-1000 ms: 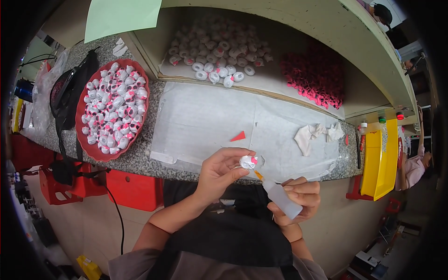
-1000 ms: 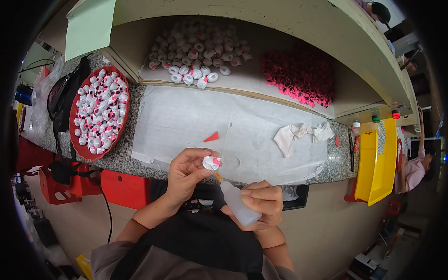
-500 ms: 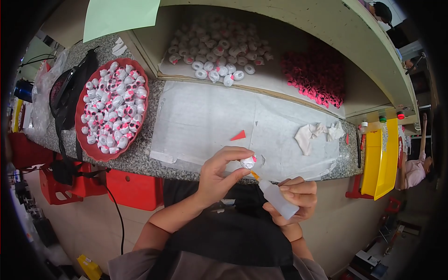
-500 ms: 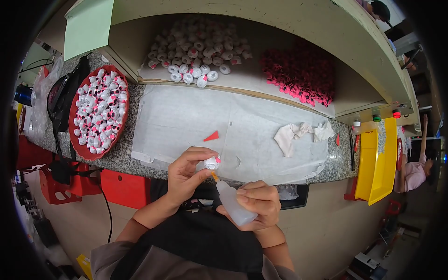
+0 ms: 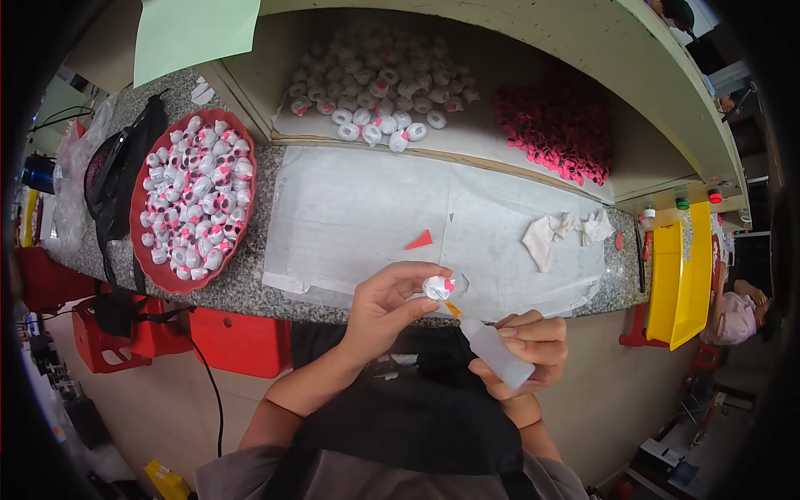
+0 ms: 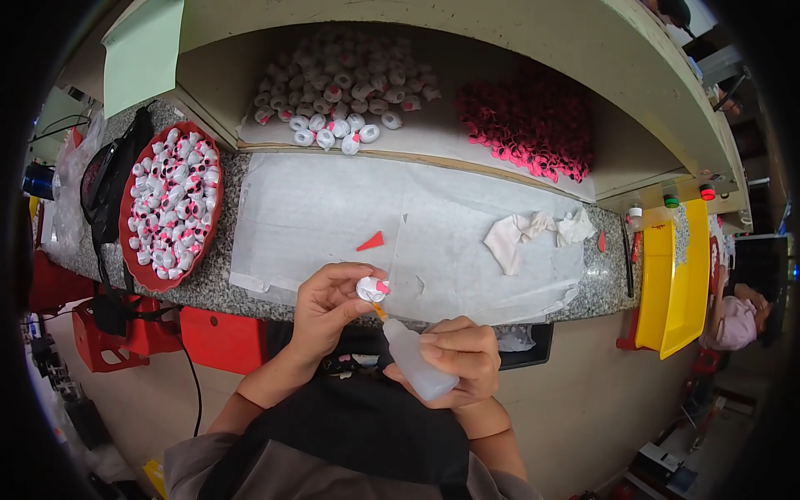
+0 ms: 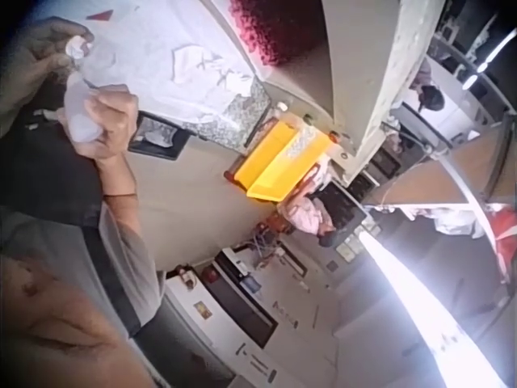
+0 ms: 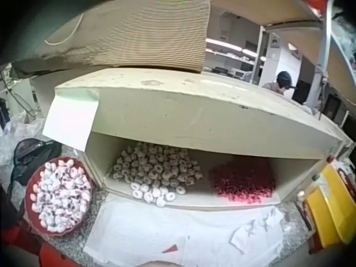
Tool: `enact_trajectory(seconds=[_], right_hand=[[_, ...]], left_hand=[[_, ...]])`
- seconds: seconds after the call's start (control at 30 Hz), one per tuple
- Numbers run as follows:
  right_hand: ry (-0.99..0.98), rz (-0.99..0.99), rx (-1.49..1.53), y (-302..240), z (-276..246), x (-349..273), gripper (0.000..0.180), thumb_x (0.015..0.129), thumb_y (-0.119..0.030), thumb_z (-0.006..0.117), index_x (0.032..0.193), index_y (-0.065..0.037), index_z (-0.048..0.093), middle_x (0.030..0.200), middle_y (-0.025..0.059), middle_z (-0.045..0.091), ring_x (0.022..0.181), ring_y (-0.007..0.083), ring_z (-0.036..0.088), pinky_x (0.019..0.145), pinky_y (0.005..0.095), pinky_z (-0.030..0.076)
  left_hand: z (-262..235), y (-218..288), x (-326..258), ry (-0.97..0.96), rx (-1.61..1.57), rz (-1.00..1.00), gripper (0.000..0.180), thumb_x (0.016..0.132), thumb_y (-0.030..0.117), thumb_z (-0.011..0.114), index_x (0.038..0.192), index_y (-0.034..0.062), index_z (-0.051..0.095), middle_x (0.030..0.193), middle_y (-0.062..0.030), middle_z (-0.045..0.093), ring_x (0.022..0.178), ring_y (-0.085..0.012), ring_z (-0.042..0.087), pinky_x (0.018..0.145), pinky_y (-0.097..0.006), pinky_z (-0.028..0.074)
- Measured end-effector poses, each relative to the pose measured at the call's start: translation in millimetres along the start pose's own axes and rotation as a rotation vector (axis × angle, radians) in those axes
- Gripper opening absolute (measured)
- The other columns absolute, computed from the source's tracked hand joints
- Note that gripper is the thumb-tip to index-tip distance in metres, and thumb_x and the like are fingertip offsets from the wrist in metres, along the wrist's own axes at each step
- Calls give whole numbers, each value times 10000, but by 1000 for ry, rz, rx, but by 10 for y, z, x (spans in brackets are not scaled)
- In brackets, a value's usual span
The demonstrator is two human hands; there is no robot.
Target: Assembling small components by applying adhesive from a squeeze bottle to pink and white parts.
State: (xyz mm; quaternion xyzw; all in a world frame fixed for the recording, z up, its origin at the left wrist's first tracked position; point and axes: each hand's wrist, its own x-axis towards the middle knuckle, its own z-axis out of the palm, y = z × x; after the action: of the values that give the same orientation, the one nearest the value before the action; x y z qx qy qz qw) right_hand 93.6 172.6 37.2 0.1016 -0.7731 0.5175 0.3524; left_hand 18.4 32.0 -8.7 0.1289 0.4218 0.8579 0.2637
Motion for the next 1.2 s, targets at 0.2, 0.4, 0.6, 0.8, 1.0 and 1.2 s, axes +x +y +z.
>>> enact_trajectory(seconds=[0.2, 0.4, 0.6, 0.8, 1.0, 1.2], right_hand=[[134, 30, 91, 50, -82, 59, 358, 673, -140, 666, 836, -59, 358, 794, 89, 407, 591, 141, 478, 506, 245, 452], [117, 464, 113, 512, -304, 390, 324, 670, 41, 550, 938, -15, 377, 879, 115, 444, 753, 201, 548, 573, 281, 501], [-32, 549, -224, 1428, -608, 946, 290, 696, 12, 550, 975, -19, 476, 841, 96, 527, 772, 210, 569, 600, 292, 491], [-372, 165, -793, 1657, -426, 1291, 202, 631, -64, 627, 825, -22, 587, 821, 143, 567, 758, 306, 545, 668, 370, 433], [-420, 93, -834, 1725, -470, 1125, 232, 585, -79, 629, 811, -36, 601, 871, 146, 562, 783, 304, 562, 681, 371, 466], [-325, -1, -752, 1583, -522, 883, 152, 574, 38, 501, 717, 14, 547, 803, 138, 516, 718, 303, 552, 613, 381, 463]], left_hand=[[-2, 3, 39, 4, -39, -49, 317, 728, -64, 546, 1031, -21, 464, 1028, -156, 530, 951, -184, 530, 820, -283, 424], [-25, 58, 81, 86, 36, 18, 325, 704, -51, 561, 1012, -23, 462, 998, -153, 533, 919, -186, 532, 818, -306, 427], [-106, 78, 132, 164, 91, 112, 335, 703, -60, 557, 1019, -8, 461, 1000, -161, 530, 908, -199, 535, 824, -336, 433], [-175, 124, 118, 180, 89, 139, 335, 703, -71, 557, 1019, -16, 458, 997, -152, 534, 916, -190, 533, 816, -300, 421], [-211, 97, 112, 226, 179, 169, 332, 733, -10, 550, 1044, -9, 433, 982, -121, 520, 893, -170, 520, 794, -291, 427], [-324, 81, 56, 223, 157, 176, 345, 770, -27, 504, 1100, -13, 404, 1015, -108, 512, 930, -151, 504, 844, -291, 415]])
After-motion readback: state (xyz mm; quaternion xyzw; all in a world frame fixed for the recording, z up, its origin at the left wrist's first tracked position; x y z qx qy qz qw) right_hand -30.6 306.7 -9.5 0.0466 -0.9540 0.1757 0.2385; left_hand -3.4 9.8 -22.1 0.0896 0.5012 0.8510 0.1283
